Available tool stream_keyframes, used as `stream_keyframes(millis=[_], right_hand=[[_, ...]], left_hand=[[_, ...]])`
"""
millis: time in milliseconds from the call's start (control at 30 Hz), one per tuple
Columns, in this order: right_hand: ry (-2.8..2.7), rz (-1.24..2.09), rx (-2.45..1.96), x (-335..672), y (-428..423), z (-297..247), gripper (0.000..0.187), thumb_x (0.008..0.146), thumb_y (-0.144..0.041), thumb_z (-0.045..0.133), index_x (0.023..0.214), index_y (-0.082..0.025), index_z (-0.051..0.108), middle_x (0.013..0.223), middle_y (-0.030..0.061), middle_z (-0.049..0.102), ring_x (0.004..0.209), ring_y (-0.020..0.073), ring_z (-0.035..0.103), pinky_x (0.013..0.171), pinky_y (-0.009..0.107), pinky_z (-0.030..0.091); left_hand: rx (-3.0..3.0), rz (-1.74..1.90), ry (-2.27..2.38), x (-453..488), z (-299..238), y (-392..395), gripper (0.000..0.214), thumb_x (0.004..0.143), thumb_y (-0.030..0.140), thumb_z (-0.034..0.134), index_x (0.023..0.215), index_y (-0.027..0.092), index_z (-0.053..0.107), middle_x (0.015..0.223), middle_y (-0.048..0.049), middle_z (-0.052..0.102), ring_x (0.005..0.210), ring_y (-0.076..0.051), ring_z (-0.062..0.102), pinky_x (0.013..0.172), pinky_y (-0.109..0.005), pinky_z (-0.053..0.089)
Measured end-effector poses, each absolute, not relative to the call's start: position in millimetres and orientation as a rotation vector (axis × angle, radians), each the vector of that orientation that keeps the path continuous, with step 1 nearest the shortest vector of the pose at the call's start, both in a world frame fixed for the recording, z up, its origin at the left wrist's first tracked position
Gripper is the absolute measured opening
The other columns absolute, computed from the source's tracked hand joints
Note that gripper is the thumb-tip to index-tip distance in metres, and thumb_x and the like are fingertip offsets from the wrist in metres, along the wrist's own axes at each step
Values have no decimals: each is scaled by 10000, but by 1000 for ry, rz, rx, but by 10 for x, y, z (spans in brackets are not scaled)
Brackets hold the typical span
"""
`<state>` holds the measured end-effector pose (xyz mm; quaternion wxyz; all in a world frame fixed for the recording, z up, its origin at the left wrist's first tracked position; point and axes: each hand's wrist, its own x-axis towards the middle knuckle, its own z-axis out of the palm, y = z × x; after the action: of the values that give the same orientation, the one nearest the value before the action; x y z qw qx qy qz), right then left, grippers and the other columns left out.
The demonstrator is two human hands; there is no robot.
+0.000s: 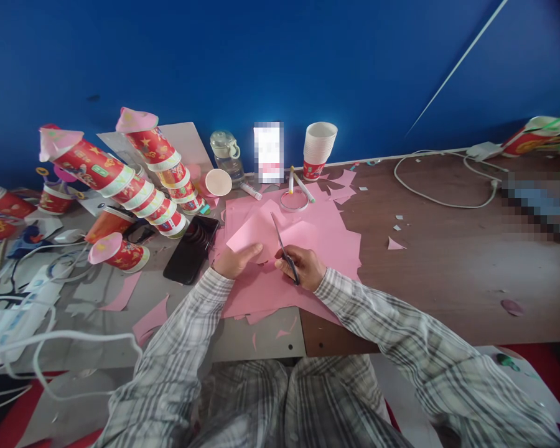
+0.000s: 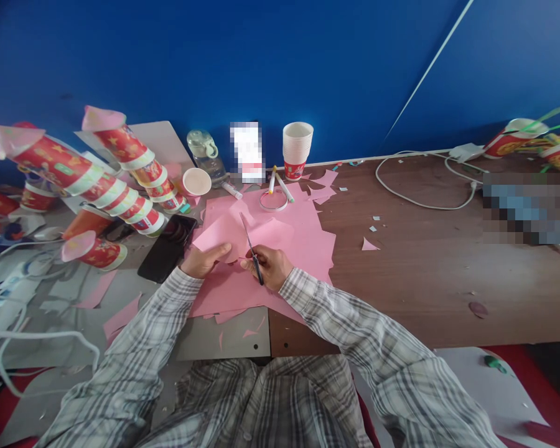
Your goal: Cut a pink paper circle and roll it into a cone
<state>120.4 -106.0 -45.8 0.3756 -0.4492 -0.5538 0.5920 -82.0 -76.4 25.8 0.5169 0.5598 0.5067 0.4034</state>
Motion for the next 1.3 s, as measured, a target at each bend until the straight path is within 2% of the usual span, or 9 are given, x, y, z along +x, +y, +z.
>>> stream_keyframes(millis=[200,500,633,767,900,1000,1133,1300], right_hand=[[-1405,1602,-1185,1248,-1074,-313,739,657,-886,1050,883,-288,680,579,-115,522,541,120,446,506,292,524],[-1528,1505,-1188,1273,-1047,-404,757,691,-929,1009,868,-268,685,569,-93,518,554,115,433,523,266,358],[-1547,1480,-1167,1271,-1052,-430,733,722,-913,1009,851,-265,692,568,-90,513,542,111,434,524,265,353],[-1488,1515,-1205,1260,-1082,-338,735,675,-897,1040,824,-267,694,565,-83,523,530,118,466,508,266,388],[-1359,1612,-1216,1227,-1120,-228,703,646,-839,1071,831,-277,692,550,-88,541,496,135,528,515,289,507],[-1279,1621,-1223,1202,-1142,-173,688,652,-816,1070,843,-272,695,549,-81,554,482,145,561,489,281,490],[-1245,1614,-1213,1163,-1174,-145,680,662,-800,1071,859,-271,693,575,-71,577,500,147,564,467,271,456],[-1262,1673,-1163,1116,-1208,-165,692,631,-788,1093,865,-280,685,556,-90,555,487,141,548,486,275,455]], left_hand=[[1368,992,1256,-900,303,-735,429,552,397,681,889,142,615,903,-89,650,898,-264,567,851,-433,431],[1131,1165,1182,-935,295,-692,449,559,369,691,926,129,599,879,-91,657,885,-255,584,844,-428,430],[1037,1244,1172,-893,310,-684,404,538,349,708,858,120,616,776,-67,660,795,-227,601,803,-407,448],[926,1317,1197,-836,329,-695,368,511,350,726,762,106,613,696,-54,648,727,-213,600,749,-385,467],[824,1337,1036,-743,355,-749,461,570,468,656,894,150,575,823,-74,650,831,-237,592,749,-400,469],[830,1297,883,-663,350,-811,551,550,552,631,954,187,548,887,-82,641,863,-244,582,732,-400,473],[886,1252,895,-586,266,-852,551,490,525,688,880,151,577,761,-80,639,698,-217,598,635,-367,478],[975,1224,1124,-588,125,-817,324,596,435,650,693,132,591,567,-27,569,503,-131,521,475,-278,406]])
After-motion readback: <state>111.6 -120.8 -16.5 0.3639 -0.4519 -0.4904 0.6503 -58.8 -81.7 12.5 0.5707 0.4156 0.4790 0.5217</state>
